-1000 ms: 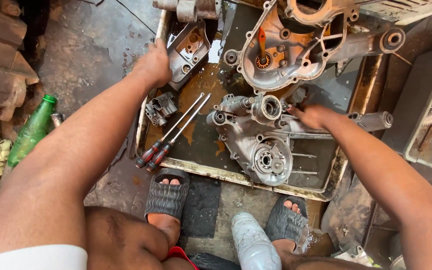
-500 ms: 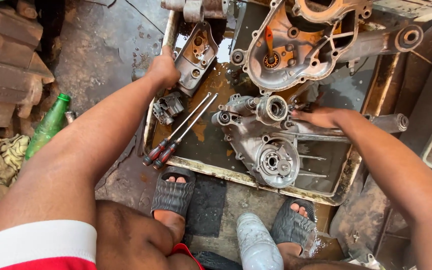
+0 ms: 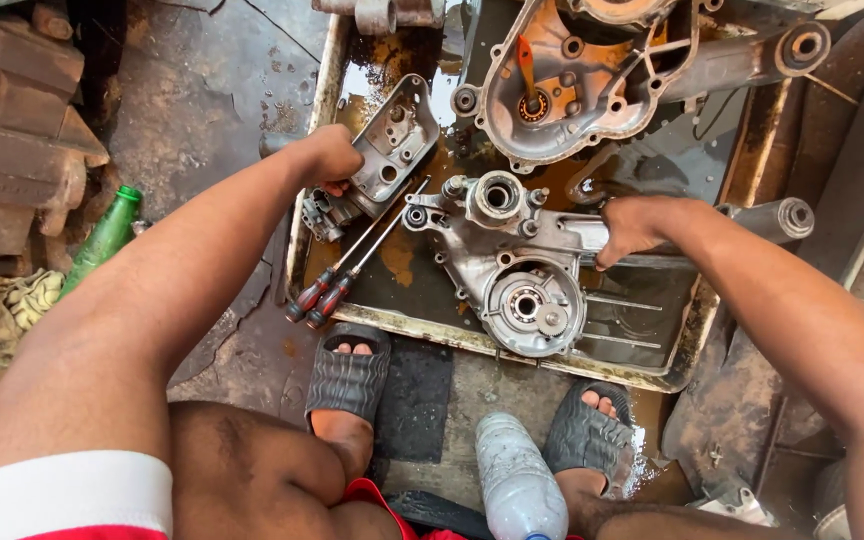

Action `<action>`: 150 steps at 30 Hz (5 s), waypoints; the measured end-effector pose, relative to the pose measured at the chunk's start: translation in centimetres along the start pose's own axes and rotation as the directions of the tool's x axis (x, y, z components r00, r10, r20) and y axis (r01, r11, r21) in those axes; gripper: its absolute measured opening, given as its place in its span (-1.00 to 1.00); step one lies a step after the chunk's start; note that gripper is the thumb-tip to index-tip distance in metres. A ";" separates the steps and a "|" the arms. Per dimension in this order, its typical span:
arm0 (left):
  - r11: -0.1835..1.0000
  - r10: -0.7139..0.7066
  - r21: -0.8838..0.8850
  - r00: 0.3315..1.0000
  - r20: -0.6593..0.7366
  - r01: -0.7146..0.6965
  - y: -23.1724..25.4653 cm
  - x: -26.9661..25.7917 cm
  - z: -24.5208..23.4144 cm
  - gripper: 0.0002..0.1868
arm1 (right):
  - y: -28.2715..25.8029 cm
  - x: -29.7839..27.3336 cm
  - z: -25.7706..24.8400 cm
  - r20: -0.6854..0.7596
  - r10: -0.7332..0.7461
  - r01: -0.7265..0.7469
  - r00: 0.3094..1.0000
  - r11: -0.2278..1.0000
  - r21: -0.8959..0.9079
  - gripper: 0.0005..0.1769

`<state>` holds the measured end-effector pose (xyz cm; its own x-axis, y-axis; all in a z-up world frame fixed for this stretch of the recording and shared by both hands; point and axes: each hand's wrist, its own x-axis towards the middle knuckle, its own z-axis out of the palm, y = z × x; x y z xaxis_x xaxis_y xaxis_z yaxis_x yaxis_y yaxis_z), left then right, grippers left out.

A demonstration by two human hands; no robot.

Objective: Cleaning grease and debris from motorcycle engine casings using a screwdriver and solvent in a metal tray.

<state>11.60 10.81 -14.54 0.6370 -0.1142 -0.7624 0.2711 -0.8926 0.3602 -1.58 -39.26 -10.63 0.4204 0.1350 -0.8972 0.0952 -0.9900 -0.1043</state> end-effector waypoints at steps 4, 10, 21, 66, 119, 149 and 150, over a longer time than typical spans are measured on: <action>0.999 -0.021 -0.038 1.000 0.001 0.021 1.6 -1.5 0.1 -0.69 | -2.0 -3.1 -2.2 0.046 0.019 -0.021 0.999 0.999 0.046 -0.17; 0.999 -0.047 0.029 0.996 0.072 0.045 3.7 -5.6 -1.1 -0.63 | -1.9 -3.4 -2.1 -0.004 0.028 -0.028 1.000 0.999 0.027 0.07; 0.999 0.039 0.025 0.997 0.068 -0.041 0.8 -4.2 -0.3 -0.60 | -4.0 -6.7 -5.4 0.167 0.157 -0.195 0.973 0.949 0.249 0.08; 0.809 0.173 0.555 0.981 0.087 -0.192 6.2 -10.4 -4.2 -0.47 | -3.4 -7.3 -2.5 0.072 -0.044 0.024 0.996 0.966 0.257 -0.06; 0.951 0.304 -0.080 0.949 0.086 -0.297 14.2 -7.9 7.7 -0.37 | -3.6 -7.9 -1.7 0.057 -0.062 0.060 0.996 0.997 0.047 0.05; 0.881 -0.045 -0.470 0.998 0.042 0.059 13.1 -32.0 6.9 0.33 | -8.0 -13.4 -3.8 -0.108 0.023 -0.037 0.994 0.991 -0.129 0.16; 0.804 -0.072 -0.590 0.997 0.025 0.073 12.3 -31.2 7.4 0.31 | -8.8 -14.4 -4.3 -0.093 0.034 -0.046 0.995 0.990 -0.132 0.11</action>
<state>-10.25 0.23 9.69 0.5977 -0.0605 -0.7994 0.6900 -0.4689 0.5514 -4.60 -32.31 5.10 0.5058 0.1050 -0.8563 0.1938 -0.9810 -0.0058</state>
